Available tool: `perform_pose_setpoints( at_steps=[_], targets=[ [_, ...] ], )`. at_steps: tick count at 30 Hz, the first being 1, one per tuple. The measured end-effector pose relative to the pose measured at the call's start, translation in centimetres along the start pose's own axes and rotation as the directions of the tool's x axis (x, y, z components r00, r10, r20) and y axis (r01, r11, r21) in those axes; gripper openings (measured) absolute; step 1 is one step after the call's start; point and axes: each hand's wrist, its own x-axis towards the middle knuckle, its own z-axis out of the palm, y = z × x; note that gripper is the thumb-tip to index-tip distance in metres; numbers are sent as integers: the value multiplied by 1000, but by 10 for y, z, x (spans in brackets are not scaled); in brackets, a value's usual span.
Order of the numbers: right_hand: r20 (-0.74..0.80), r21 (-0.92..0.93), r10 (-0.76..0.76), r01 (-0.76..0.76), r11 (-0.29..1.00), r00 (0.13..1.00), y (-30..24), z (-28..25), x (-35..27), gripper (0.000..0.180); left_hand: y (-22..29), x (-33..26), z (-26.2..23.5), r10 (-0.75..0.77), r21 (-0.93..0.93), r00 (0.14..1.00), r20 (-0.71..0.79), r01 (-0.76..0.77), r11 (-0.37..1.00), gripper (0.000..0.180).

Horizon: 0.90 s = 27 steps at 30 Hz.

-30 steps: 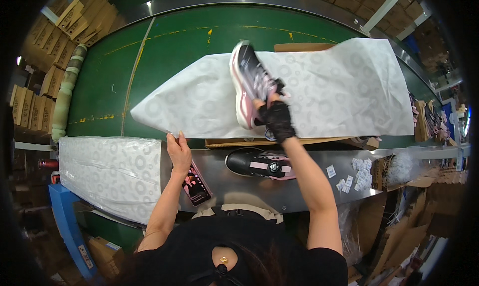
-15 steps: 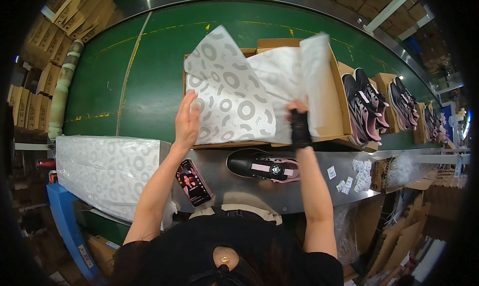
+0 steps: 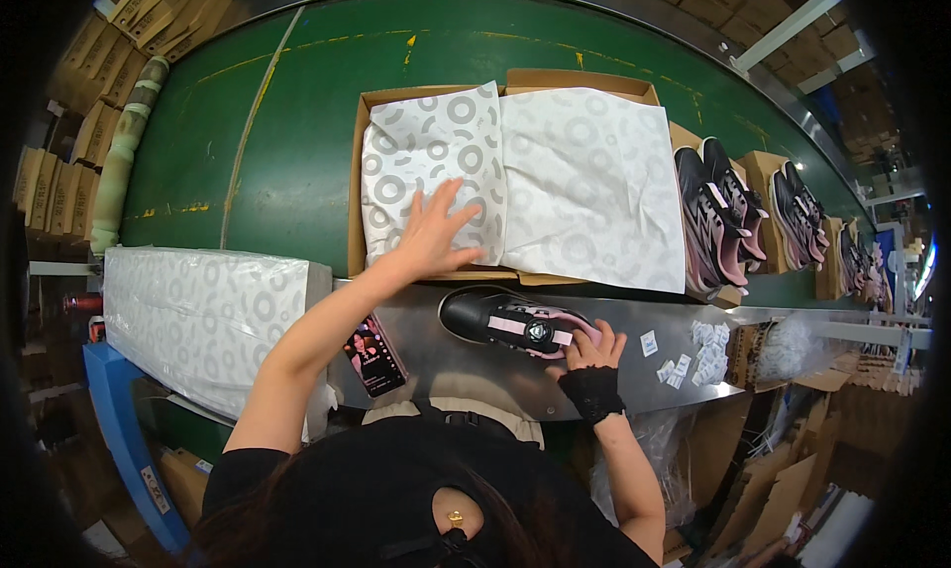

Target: The person packs shoes by lining shoeboxes with wrapping paper, placing pairs of shoes inside, folding the paper over them, and closing the boxes.

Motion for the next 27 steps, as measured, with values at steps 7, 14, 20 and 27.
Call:
perform_pose_setpoints(
  at_steps=[7,14,20,27],
  targets=[
    [-141,248,-259,288,925,955,-34,-51,62,20,62,-58,-50,193,-377,976,101,-142,915,90],
    [-532,288,-283,485,826,798,-66,-134,129,29,58,-67,-104,-363,-780,919,155,340,526,81],
    [-482,506,-17,294,811,876,-42,-109,116,31,23,-56,-99,-487,-872,873,-32,214,441,74],
    [-85,680,-147,165,715,986,-39,-34,74,24,-4,20,-48,-697,-972,698,166,234,4,54]
  ],
)
